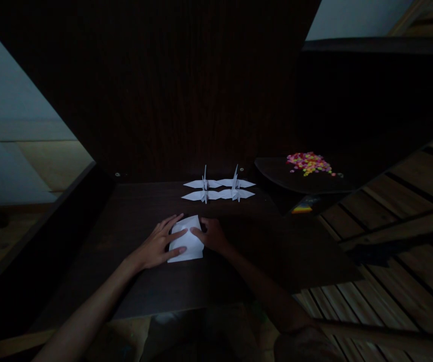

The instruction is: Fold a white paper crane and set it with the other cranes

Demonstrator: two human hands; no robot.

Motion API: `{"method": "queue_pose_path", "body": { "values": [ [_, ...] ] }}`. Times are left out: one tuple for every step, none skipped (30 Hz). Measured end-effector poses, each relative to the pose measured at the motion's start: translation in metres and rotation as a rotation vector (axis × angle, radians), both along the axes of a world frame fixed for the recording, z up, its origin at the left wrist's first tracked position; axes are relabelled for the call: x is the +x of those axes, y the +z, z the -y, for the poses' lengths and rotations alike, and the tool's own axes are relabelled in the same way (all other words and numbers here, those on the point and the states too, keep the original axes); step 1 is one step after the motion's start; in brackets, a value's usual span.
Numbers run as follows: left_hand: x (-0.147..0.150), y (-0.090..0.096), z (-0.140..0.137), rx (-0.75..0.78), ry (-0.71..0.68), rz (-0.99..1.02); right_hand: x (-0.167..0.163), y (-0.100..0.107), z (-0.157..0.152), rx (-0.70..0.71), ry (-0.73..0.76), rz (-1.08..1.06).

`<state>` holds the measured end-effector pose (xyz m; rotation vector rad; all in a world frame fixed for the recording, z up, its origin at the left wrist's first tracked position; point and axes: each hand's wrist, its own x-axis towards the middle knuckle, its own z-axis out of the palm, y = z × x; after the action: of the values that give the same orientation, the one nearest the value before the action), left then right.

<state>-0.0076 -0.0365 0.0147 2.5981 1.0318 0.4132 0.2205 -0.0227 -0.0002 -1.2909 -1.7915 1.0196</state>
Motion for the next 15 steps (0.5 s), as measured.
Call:
{"method": "queue_pose_path", "body": {
  "values": [
    [-0.0002, -0.0004, 0.0000, -0.001, -0.001, -0.002, 0.0000, 0.0007, 0.0003, -0.011, -0.008, -0.007],
    [-0.0006, -0.0009, 0.0001, 0.000, -0.002, -0.002, 0.0001, 0.0016, 0.0007, -0.020, -0.016, -0.011],
    [-0.0010, -0.0014, 0.0001, 0.005, -0.004, 0.000, 0.0003, 0.0026, 0.0010, -0.025, -0.022, -0.015],
    [-0.0015, -0.0018, 0.0001, 0.015, -0.008, 0.008, 0.0008, 0.0037, 0.0013, -0.023, -0.023, -0.019],
    [-0.0020, -0.0022, 0.0000, 0.028, -0.013, 0.017, 0.0015, 0.0048, 0.0015, -0.014, -0.015, -0.023],
    [-0.0026, -0.0024, -0.0002, 0.040, -0.020, 0.024, 0.0023, 0.0056, 0.0017, -0.002, 0.003, -0.029],
    [-0.0032, -0.0025, -0.0005, 0.050, -0.024, 0.028, 0.0033, 0.0062, 0.0019, 0.013, 0.029, -0.038],
    [-0.0039, -0.0025, -0.0009, 0.058, -0.026, 0.030, 0.0042, 0.0066, 0.0020, 0.027, 0.057, -0.050],
    [-0.0047, -0.0024, -0.0014, 0.066, -0.024, 0.030, 0.0049, 0.0067, 0.0022, 0.036, 0.080, -0.062],
    [-0.0056, -0.0022, -0.0021, 0.072, -0.017, 0.027, 0.0055, 0.0065, 0.0024, 0.044, 0.096, -0.074],
    [-0.0066, -0.0019, -0.0027, 0.077, -0.009, 0.024, 0.0058, 0.0061, 0.0027, 0.051, 0.107, -0.087],
    [-0.0076, -0.0016, -0.0035, 0.081, 0.003, 0.023, 0.0058, 0.0055, 0.0029, 0.062, 0.114, -0.101],
    [-0.0086, -0.0012, -0.0042, 0.085, 0.015, 0.023, 0.0056, 0.0049, 0.0032, 0.078, 0.121, -0.111],
    [-0.0094, -0.0007, -0.0050, 0.088, 0.026, 0.026, 0.0053, 0.0042, 0.0034, 0.100, 0.130, -0.117],
    [-0.0101, -0.0003, -0.0058, 0.094, 0.034, 0.034, 0.0051, 0.0035, 0.0036, 0.129, 0.143, -0.115]
  ]
}}
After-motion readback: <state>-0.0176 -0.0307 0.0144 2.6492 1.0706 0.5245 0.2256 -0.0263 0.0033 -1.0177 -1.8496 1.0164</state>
